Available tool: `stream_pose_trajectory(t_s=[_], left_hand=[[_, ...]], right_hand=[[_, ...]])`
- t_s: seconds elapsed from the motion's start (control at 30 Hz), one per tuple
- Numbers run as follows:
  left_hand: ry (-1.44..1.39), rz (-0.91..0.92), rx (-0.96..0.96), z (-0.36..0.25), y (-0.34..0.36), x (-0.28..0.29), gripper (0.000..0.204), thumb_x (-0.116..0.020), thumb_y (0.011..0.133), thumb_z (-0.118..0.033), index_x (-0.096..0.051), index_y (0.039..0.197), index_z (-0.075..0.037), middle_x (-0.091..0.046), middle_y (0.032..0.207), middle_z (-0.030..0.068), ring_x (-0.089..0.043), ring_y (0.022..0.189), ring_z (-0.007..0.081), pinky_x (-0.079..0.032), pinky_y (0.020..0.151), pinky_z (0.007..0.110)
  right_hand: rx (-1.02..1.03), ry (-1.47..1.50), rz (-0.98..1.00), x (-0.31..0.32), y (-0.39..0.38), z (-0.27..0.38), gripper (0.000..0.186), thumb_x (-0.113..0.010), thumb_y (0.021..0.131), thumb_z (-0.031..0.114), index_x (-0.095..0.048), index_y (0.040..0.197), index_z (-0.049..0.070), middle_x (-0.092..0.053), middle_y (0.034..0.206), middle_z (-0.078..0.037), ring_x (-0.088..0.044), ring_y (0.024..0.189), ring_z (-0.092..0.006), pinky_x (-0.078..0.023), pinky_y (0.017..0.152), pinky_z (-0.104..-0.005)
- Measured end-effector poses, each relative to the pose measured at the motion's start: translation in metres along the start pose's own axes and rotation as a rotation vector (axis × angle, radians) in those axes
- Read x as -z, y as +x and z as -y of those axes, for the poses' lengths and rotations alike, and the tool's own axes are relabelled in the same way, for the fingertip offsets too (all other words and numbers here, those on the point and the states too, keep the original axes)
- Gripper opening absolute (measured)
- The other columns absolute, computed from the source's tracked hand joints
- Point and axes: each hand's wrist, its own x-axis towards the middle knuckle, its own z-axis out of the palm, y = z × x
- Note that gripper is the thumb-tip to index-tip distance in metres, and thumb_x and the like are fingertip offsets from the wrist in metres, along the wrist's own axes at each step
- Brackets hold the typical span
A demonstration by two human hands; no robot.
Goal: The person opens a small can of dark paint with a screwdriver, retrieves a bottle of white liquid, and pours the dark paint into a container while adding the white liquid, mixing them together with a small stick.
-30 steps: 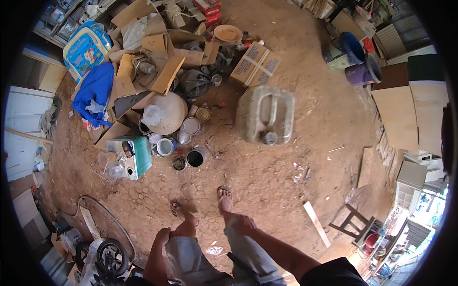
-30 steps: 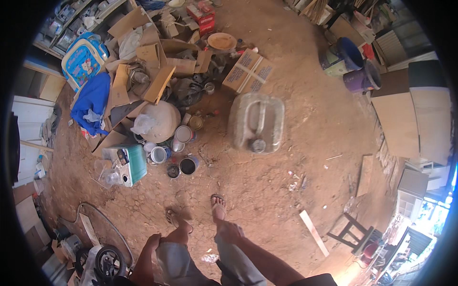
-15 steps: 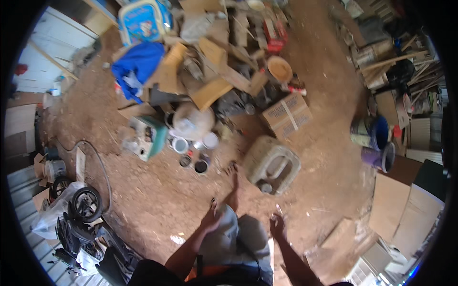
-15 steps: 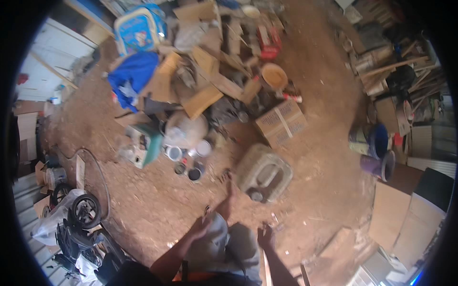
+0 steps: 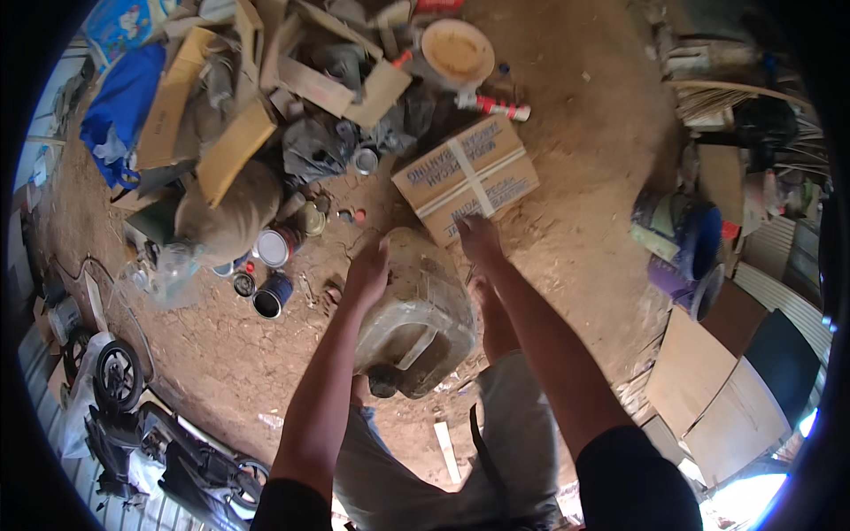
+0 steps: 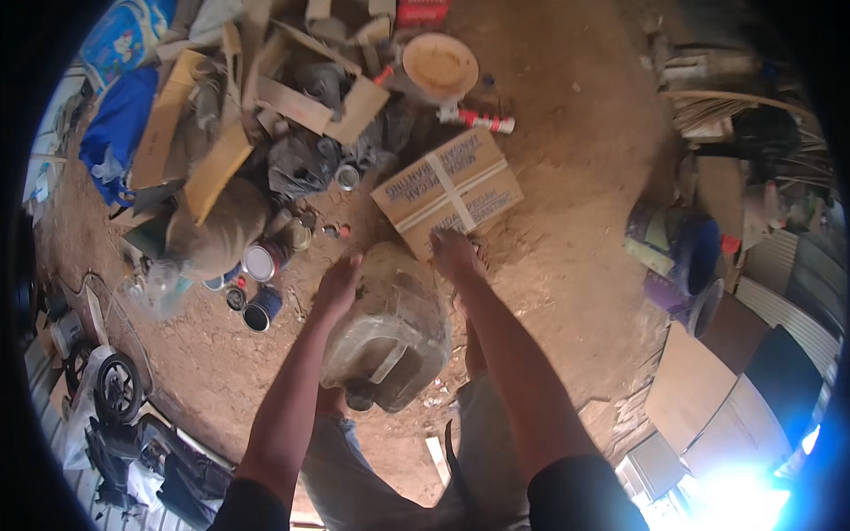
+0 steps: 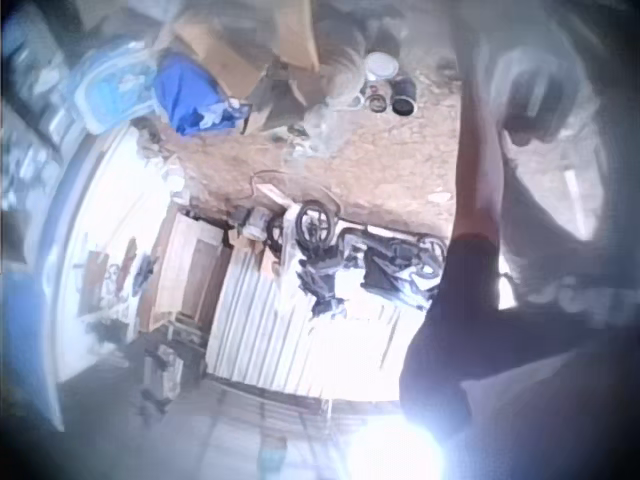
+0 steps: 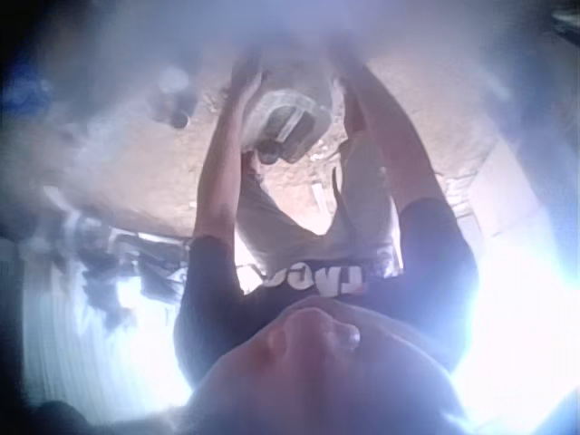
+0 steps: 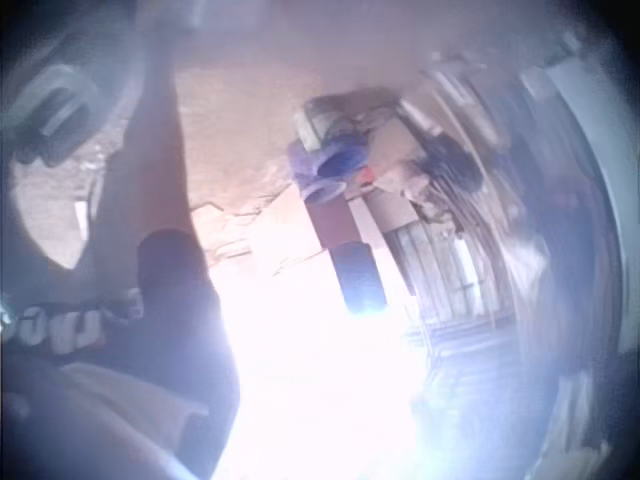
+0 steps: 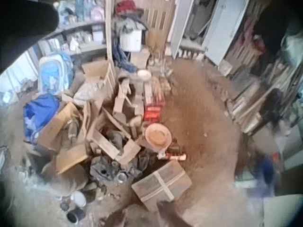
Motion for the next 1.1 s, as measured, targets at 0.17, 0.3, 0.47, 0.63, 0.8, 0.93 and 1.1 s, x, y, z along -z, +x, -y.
stream_pose_trajectory(t_s=[0.17,0.3,0.47,0.63,0.8,0.93,1.1], left_hand=[[0.193,0.170,0.165,0.088,0.110,-0.041,0.042,-0.036,0.098,-0.031,-0.059,0.107,0.004,-0.060,0.108,0.0313,-0.055,0.106,0.0461,-0.044,0.092,0.049],[0.090,0.016,0.241,0.080,0.145,-0.093,0.048,-0.046,0.095,-0.029,-0.043,0.134,-0.002,-0.054,0.120,0.0332,-0.053,0.112,0.0469,-0.043,0.096,0.047],[0.053,-0.257,0.128,0.048,0.163,-0.094,0.079,-0.062,0.089,-0.023,-0.015,0.151,-0.007,-0.034,0.142,0.0320,-0.045,0.124,0.0458,-0.042,0.101,0.047],[0.152,-0.200,0.136,0.053,0.190,-0.094,0.075,-0.068,0.084,-0.028,-0.028,0.145,-0.011,-0.041,0.137,0.0251,-0.049,0.119,0.0452,-0.046,0.095,0.051],[0.056,-0.106,-0.017,0.078,0.209,-0.087,0.061,-0.068,0.084,-0.031,-0.038,0.134,-0.012,-0.046,0.128,0.0210,-0.054,0.113,0.0423,-0.047,0.091,0.050],[0.064,-0.108,-0.014,0.074,0.210,-0.092,0.060,-0.067,0.084,-0.032,-0.038,0.133,-0.012,-0.046,0.126,0.0201,-0.056,0.111,0.0411,-0.048,0.090,0.049],[0.053,-0.082,0.052,0.068,0.210,-0.089,0.059,-0.067,0.085,-0.032,-0.038,0.133,-0.012,-0.043,0.129,0.0195,-0.055,0.113,0.0407,-0.047,0.091,0.049]], right_hand=[[0.525,-0.329,0.075,-0.068,0.071,0.012,0.028,-0.057,0.083,0.009,-0.062,0.111,0.007,-0.057,0.120,-0.010,-0.051,0.121,-0.0275,-0.047,0.090,-0.0430],[0.632,-0.432,-0.031,-0.078,0.083,-0.031,0.037,-0.059,0.081,0.008,-0.058,0.118,0.009,-0.051,0.128,-0.007,-0.047,0.125,-0.0244,-0.046,0.093,-0.0424],[0.717,-0.357,0.147,-0.071,0.106,-0.034,0.037,-0.058,0.082,0.011,-0.058,0.119,0.008,-0.054,0.123,-0.009,-0.048,0.123,-0.0275,-0.040,0.100,-0.0469],[0.794,-0.459,0.048,-0.078,0.114,-0.020,0.032,-0.057,0.082,0.012,-0.058,0.113,0.006,-0.056,0.114,-0.010,-0.050,0.113,-0.0285,-0.042,0.090,-0.0441],[0.730,-0.501,0.205,-0.074,0.109,-0.023,0.038,-0.060,0.080,0.014,-0.059,0.117,0.009,-0.053,0.121,-0.009,-0.048,0.120,-0.0273,-0.042,0.094,-0.0448],[0.780,-0.439,0.074,-0.085,0.102,-0.024,0.037,-0.060,0.080,0.013,-0.061,0.116,0.014,-0.052,0.124,-0.007,-0.048,0.118,-0.0260,-0.042,0.092,-0.0436],[0.774,-0.403,0.039,-0.093,0.108,-0.013,0.029,-0.056,0.082,0.014,-0.063,0.110,0.014,-0.055,0.115,-0.008,-0.049,0.116,-0.0288,-0.043,0.087,-0.0450]])
